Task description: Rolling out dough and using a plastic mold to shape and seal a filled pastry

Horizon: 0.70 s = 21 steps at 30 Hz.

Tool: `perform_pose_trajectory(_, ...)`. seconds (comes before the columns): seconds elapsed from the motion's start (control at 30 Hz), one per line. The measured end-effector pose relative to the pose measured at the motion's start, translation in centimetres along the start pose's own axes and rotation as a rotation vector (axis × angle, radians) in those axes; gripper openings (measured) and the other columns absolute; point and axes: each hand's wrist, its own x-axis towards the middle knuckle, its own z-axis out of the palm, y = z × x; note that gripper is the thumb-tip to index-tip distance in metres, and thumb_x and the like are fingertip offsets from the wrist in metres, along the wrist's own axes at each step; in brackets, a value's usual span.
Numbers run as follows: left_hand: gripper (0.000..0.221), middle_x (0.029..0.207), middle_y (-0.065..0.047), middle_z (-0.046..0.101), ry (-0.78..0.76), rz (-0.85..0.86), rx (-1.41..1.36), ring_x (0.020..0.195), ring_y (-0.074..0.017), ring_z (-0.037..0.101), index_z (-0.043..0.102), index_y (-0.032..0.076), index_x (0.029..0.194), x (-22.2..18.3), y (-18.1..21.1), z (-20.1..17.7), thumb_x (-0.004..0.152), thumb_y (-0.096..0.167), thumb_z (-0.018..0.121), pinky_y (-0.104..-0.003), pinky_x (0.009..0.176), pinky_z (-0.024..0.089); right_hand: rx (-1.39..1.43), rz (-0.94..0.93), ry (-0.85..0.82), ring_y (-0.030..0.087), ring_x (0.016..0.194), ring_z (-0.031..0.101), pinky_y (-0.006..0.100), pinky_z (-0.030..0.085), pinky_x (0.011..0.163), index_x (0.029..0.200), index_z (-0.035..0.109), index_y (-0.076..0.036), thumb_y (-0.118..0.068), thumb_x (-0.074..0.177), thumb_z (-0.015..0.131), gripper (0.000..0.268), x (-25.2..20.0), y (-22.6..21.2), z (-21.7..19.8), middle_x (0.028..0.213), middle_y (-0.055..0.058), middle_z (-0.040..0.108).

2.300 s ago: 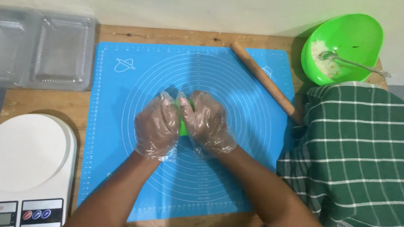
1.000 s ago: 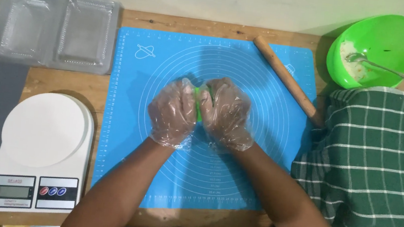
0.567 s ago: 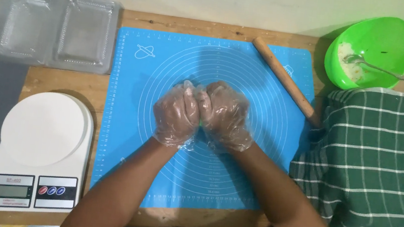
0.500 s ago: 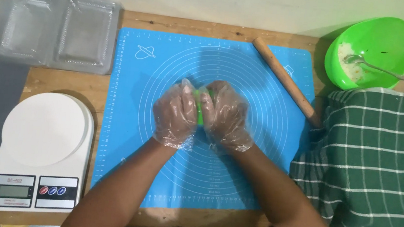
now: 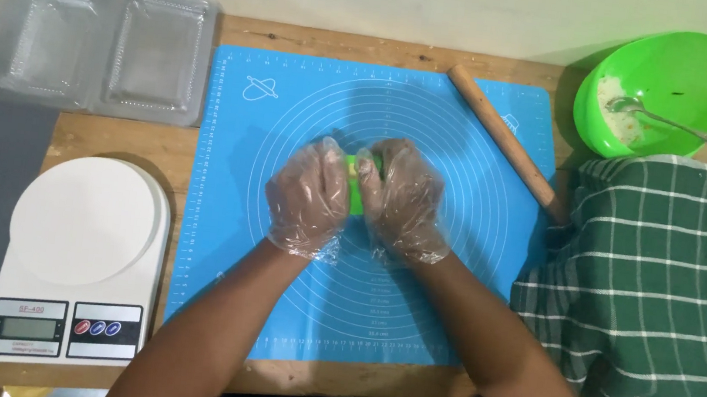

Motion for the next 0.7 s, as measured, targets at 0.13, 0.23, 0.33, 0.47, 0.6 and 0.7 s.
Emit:
perform_pose_trajectory(0.13, 0.017, 0.083, -0.012, 0.058, -0.003, 0.000, -0.020, 0.069, -0.0193, 0.059, 0.062, -0.002, 0.111, -0.2, 0.1, 0.0, 0.095, 0.005, 0.064, -0.028, 0.053, 0.053, -0.201, -0.174, 0.021, 0.028, 0.058, 0.065, 0.038, 0.048, 0.047, 0.082, 0.063, -0.012, -0.045, 0.098, 0.051, 0.038, -1.5, 6.9, 7.4, 0.061, 0.006, 0.051)
perform_pose_trajectory(0.23, 0.017, 0.082, -0.013, 0.058, -0.008, 0.003, -0.048, 0.069, -0.0195, 0.058, 0.061, -0.003, 0.111, -0.4, -0.1, 0.1, 0.095, 0.003, 0.063, -0.028, 0.053, 0.052, -0.234, -0.247, 0.093, 0.026, 0.060, 0.063, 0.035, 0.050, 0.051, 0.080, 0.058, -0.015, -0.041, 0.102, 0.048, 0.036, -0.9, 2.8, 3.5, 0.064, 0.005, 0.049)
perform_pose_trajectory(0.33, 0.018, 0.081, -0.013, 0.057, -0.011, 0.007, -0.076, 0.068, -0.0197, 0.057, 0.061, -0.004, 0.111, -0.4, -0.1, 0.2, 0.094, 0.002, 0.062, -0.028, 0.052, 0.051, -0.215, -0.144, -0.012, 0.027, 0.054, 0.062, 0.033, 0.048, 0.048, 0.076, 0.055, -0.016, -0.042, 0.099, 0.051, 0.034, -0.1, 2.6, 3.2, 0.057, 0.003, 0.045)
perform_pose_trajectory(0.47, 0.019, 0.080, -0.014, 0.056, -0.005, 0.012, -0.119, 0.067, -0.0200, 0.056, 0.060, -0.005, 0.111, -0.3, 0.2, 0.0, 0.094, 0.000, 0.061, -0.029, 0.051, 0.051, -0.213, -0.205, 0.018, 0.022, 0.057, 0.061, 0.030, 0.046, 0.050, 0.088, 0.053, -0.013, -0.034, 0.103, 0.049, 0.026, -0.4, 3.4, 3.5, 0.066, 0.006, 0.052)
perform_pose_trajectory(0.6, 0.036, 0.096, -0.013, 0.065, -0.050, -0.094, -0.004, 0.083, -0.0211, 0.067, 0.062, -0.002, 0.115, -1.6, 0.6, 0.5, 0.094, 0.011, 0.088, -0.028, 0.066, 0.062, -0.449, -0.772, 0.483, 0.032, 0.084, 0.067, 0.039, 0.056, 0.064, 0.146, 0.031, -0.001, -0.001, 0.105, 0.072, 0.058, -0.8, 2.8, 1.6, 0.105, 0.023, 0.063)
perform_pose_trajectory(0.7, 0.007, 0.065, -0.004, 0.053, -0.181, -0.097, -0.356, 0.050, -0.0145, 0.055, 0.063, -0.002, 0.093, -0.1, -1.1, 0.3, 0.096, 0.004, 0.059, -0.024, 0.039, 0.047, -0.462, -0.745, 0.448, 0.029, 0.079, 0.063, 0.037, 0.053, 0.059, 0.138, 0.037, 0.000, -0.003, 0.105, 0.070, 0.047, -0.6, 2.7, 2.0, 0.099, 0.021, 0.062)
